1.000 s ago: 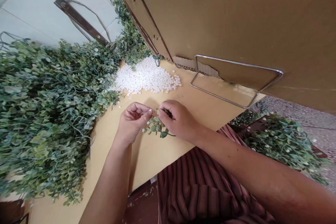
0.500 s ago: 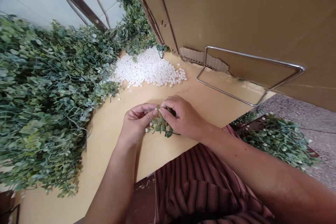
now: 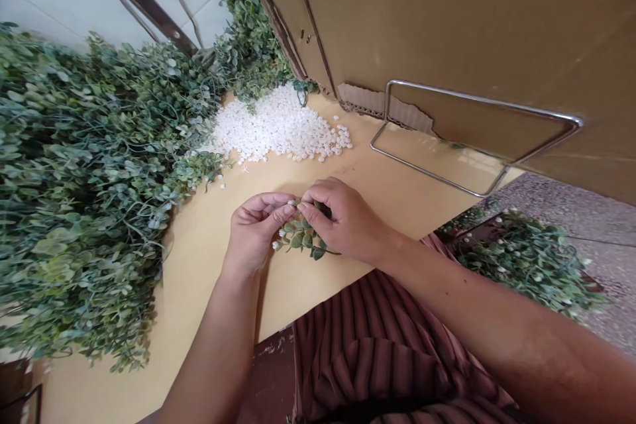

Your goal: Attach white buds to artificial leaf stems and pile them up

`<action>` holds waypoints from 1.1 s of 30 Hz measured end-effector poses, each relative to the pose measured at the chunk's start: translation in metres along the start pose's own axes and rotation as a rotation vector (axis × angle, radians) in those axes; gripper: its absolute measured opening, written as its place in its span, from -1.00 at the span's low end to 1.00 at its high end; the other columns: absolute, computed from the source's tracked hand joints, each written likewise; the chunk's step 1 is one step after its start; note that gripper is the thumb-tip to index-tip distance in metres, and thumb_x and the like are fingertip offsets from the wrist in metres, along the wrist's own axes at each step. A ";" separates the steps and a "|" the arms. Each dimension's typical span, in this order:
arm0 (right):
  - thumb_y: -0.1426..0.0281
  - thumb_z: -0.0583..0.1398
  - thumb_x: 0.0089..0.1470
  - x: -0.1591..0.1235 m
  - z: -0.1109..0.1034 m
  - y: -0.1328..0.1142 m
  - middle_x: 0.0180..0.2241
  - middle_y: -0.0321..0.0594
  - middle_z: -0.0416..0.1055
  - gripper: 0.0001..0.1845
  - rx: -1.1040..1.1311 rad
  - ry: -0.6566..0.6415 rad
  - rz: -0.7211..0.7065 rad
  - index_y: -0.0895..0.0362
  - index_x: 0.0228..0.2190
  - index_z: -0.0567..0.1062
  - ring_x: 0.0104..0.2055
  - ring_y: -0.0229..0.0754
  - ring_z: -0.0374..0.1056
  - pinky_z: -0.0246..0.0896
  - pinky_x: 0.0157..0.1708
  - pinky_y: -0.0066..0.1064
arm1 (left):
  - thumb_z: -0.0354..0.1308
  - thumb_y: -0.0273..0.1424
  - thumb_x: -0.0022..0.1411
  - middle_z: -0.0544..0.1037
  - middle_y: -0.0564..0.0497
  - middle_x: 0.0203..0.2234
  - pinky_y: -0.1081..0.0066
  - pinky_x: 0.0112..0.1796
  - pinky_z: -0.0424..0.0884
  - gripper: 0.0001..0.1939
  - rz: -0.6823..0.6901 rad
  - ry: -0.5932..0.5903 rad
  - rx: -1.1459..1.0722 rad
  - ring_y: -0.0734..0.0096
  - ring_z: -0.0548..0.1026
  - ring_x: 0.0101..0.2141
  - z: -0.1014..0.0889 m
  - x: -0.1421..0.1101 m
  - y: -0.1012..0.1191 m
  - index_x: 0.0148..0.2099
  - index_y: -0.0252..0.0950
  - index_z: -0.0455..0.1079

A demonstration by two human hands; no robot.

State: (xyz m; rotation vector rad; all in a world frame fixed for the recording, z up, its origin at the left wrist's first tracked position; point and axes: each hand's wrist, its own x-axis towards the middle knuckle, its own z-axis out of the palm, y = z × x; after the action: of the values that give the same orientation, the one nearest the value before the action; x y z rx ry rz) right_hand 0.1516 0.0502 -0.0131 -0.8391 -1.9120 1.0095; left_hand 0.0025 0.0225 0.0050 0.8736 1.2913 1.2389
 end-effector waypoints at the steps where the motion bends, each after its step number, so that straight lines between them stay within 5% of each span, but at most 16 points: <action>1: 0.45 0.06 0.09 0.000 0.000 0.000 -0.57 -0.29 0.23 -0.80 0.000 0.003 0.002 0.15 -0.56 0.33 -0.43 -0.26 0.17 0.09 -0.38 -0.42 | 0.41 -0.40 -0.25 0.56 0.09 -0.60 0.61 -0.53 0.37 -0.79 0.005 0.002 -0.004 0.62 0.45 -0.59 0.000 0.000 0.000 -0.47 -0.30 0.50; 33: 0.46 0.07 0.05 -0.001 -0.001 0.000 -0.59 -0.28 0.22 -0.81 -0.045 0.012 0.009 0.15 -0.58 0.30 -0.45 -0.24 0.16 0.08 -0.39 -0.39 | 0.42 -0.38 -0.30 0.56 0.07 -0.63 0.54 -0.48 0.43 -0.77 -0.029 0.043 0.057 0.57 0.46 -0.59 0.000 0.001 -0.001 -0.49 -0.30 0.52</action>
State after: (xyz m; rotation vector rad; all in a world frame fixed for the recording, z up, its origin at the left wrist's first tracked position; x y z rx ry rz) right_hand 0.1525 0.0499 -0.0127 -0.8778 -1.9288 0.9675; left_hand 0.0024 0.0230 0.0038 0.8697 1.3746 1.2088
